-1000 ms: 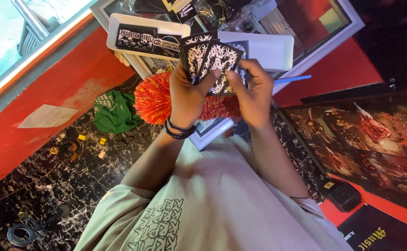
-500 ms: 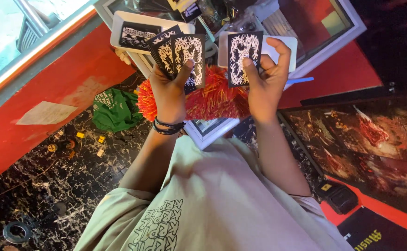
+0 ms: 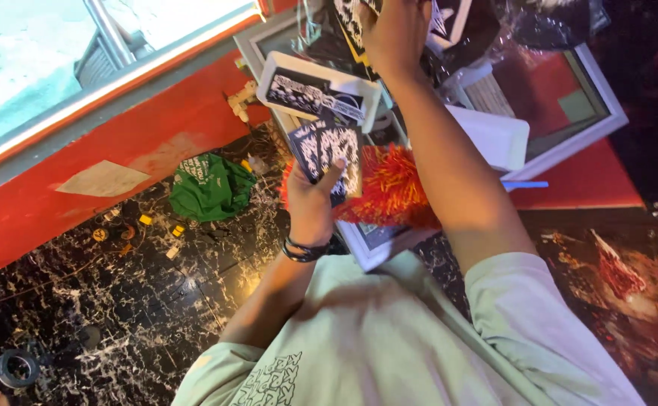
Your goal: The person handles several small rectangular cards with black and white designs, placing them into a white rectangular tray. After arranging the cards, the person uses a red fluffy duster to wipe the inside of the tray and the surrounding counter area.
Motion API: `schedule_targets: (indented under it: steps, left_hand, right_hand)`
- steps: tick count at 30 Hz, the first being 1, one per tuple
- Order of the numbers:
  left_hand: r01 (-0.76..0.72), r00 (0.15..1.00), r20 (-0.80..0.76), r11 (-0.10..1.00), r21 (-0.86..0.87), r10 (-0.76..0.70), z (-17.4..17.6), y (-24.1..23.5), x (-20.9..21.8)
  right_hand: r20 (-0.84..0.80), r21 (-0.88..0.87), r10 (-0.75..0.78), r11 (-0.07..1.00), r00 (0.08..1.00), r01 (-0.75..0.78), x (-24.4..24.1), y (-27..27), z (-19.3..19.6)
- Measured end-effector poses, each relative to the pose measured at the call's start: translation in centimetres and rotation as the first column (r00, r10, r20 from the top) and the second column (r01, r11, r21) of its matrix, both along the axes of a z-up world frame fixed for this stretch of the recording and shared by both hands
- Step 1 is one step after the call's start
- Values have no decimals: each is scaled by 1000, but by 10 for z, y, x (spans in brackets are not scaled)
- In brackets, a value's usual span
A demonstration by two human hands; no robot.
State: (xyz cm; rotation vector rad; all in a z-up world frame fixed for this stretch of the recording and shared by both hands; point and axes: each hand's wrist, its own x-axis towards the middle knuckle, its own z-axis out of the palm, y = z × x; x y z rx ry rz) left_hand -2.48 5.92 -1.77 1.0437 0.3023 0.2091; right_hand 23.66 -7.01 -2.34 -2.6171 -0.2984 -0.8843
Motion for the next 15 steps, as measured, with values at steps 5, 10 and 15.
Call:
schedule_targets:
  steps: [5, 10, 15]
  left_hand:
    - [23, 1000, 2, 1000, -2, -23, 9, 10, 6]
    - [14, 997, 76, 988, 152, -26, 26, 15, 27]
    - [114, 974, 139, 920, 376, -178, 38, -29, 37]
  right_hand:
    - [60, -92, -69, 993, 996, 74, -22, 4, 15]
    - [-297, 612, 482, 759, 825, -223, -146, -4, 85]
    - [-237, 851, 494, 521, 836, -66, -219, -29, 54]
